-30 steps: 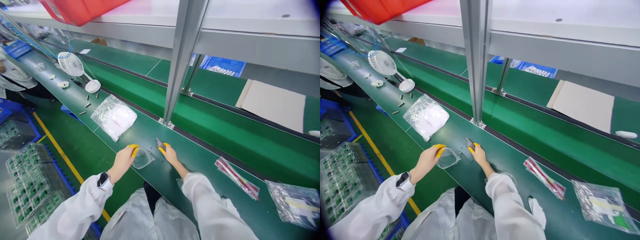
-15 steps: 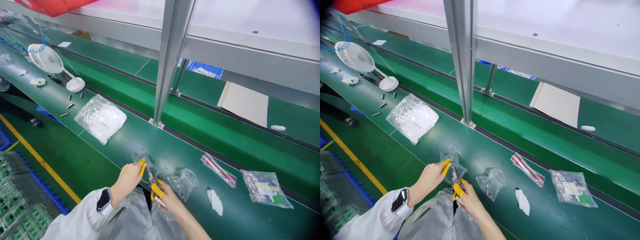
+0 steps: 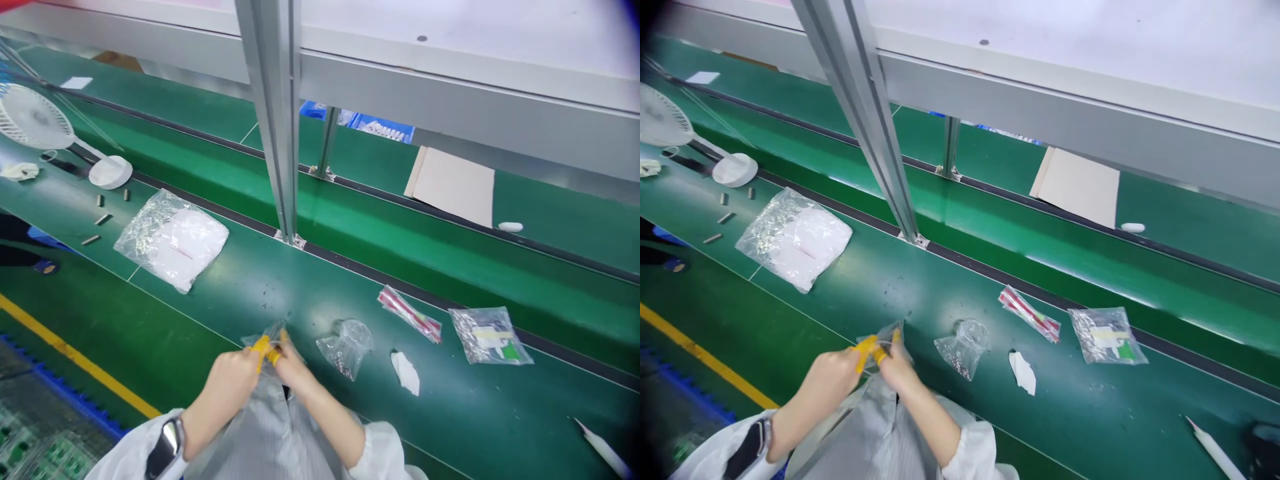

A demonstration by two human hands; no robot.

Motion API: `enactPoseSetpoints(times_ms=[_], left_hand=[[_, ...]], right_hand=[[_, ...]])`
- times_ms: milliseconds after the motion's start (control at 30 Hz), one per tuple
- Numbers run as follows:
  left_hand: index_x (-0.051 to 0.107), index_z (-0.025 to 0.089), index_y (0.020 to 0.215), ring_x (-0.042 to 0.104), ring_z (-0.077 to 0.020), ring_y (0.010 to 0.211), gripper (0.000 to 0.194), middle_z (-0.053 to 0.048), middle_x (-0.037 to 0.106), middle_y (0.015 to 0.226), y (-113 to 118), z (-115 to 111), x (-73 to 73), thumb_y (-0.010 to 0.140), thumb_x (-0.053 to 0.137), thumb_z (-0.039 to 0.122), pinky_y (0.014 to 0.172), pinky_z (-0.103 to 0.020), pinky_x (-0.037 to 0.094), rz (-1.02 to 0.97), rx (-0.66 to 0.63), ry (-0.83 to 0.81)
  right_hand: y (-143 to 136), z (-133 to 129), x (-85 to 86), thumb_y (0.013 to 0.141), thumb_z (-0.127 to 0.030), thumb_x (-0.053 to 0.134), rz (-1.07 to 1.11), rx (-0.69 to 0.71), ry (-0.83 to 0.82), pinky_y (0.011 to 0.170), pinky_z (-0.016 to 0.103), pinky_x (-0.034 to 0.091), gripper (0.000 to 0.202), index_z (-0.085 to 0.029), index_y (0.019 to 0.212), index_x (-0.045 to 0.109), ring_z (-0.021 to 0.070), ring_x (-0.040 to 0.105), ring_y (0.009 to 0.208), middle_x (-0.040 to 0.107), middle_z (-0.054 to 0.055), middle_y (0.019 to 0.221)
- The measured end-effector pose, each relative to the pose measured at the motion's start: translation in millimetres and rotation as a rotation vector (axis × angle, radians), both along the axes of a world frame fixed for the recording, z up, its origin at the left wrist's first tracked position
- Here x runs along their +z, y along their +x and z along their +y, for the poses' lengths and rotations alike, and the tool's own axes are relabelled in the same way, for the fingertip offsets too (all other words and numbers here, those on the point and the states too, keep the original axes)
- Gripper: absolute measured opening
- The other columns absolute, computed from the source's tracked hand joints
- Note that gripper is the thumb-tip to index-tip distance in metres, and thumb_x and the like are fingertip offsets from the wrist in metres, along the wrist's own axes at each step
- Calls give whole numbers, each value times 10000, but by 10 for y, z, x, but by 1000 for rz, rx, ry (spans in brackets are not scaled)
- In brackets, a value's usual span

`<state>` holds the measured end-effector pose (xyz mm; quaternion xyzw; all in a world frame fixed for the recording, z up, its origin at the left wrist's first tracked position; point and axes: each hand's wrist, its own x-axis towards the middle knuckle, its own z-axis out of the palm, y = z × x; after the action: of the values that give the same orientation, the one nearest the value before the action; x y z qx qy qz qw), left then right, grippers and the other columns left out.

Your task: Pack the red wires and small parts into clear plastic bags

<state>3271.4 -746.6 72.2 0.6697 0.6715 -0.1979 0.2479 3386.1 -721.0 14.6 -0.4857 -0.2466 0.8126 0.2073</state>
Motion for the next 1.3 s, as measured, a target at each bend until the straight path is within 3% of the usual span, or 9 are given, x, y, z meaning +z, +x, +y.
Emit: enactPoseSetpoints(times_ms=[133, 233, 400, 567, 800, 933, 1067, 1167, 1300], left_hand=[[597, 156, 668, 672, -235, 646, 238, -101, 693, 673, -190, 135, 14, 735, 380, 84, 543, -254, 444, 67, 125, 43], [560, 178, 617, 668, -237, 618, 172, -79, 688, 628, -221, 193, 2, 683, 425, 94, 523, -257, 444, -67, 250, 73], [550, 167, 826, 694, -236, 684, 191, -56, 722, 720, -95, 335, -59, 643, 585, 208, 598, -302, 546, -623, 748, 170], [419, 176, 890, 708, -219, 727, 253, -86, 727, 782, 312, 681, -280, 775, 541, 365, 691, -364, 584, -1123, 1019, 163], [375, 156, 986, 677, -198, 920, 137, -193, 654, 1087, 954, 982, -724, 910, 368, 270, 857, -395, 533, -1222, 870, 87], [282, 165, 1259, 528, -238, 1176, 496, -215, 465, 1336, 1091, 696, -774, 859, 504, 357, 1008, -475, 406, -1233, 711, 74], [274, 187, 1369, 236, -287, 1364, 889, -169, 306, 1454, 1134, 368, -716, 653, 735, 443, 1125, -529, 163, -1015, 168, 197], [375, 229, 1330, 272, -229, 1352, 612, -104, 451, 1376, 1202, 312, -667, 796, 581, 444, 1133, -512, 143, -881, -192, 269], [649, 214, 943, 535, -166, 1116, 200, -36, 679, 1032, 1294, 307, -653, 851, 530, 346, 1117, -425, 233, -904, -225, 265]], right_hand=[[186, -145, 458, 692, -151, 614, -52, 252, 412, 1040, 393, 314, 394, -211, 1081, 635, 246, 483, 1167, 605, 65, 1187], [457, -261, 480, 808, -189, 516, -178, 395, 720, 952, 384, 432, 333, -238, 1120, 622, 220, 569, 1068, 637, 60, 1140], [1241, -238, -302, 775, -200, 560, -1064, 329, 866, 963, 505, 400, 494, -137, 1260, 486, 308, 444, 1206, 501, 172, 1293], [1758, -114, -827, 674, -122, 644, -1170, 393, 837, 850, 495, 446, 213, -141, 885, 674, 345, 574, 991, 666, 167, 994], [1840, -183, -658, 845, -229, 461, -1140, 237, 957, 735, 403, 476, 245, -153, 841, 694, 264, 623, 750, 683, 132, 780], [2029, -222, -396, 883, -316, 442, -1029, 104, 1059, 730, 402, 500, 293, -177, 931, 695, 265, 638, 824, 702, 122, 885], [2191, -251, -85, 885, -305, 465, -819, 134, 1188, 738, 379, 516, 251, -253, 903, 710, 228, 652, 817, 718, 62, 843], [2268, -302, 23, 853, -247, 503, -665, 235, 1260, 703, 364, 526, 220, -276, 903, 715, 222, 654, 813, 719, 49, 838], [2380, -372, -44, 814, -345, 561, -724, 59, 1212, 677, 350, 539, 186, -265, 809, 729, 230, 673, 765, 723, 61, 785]])
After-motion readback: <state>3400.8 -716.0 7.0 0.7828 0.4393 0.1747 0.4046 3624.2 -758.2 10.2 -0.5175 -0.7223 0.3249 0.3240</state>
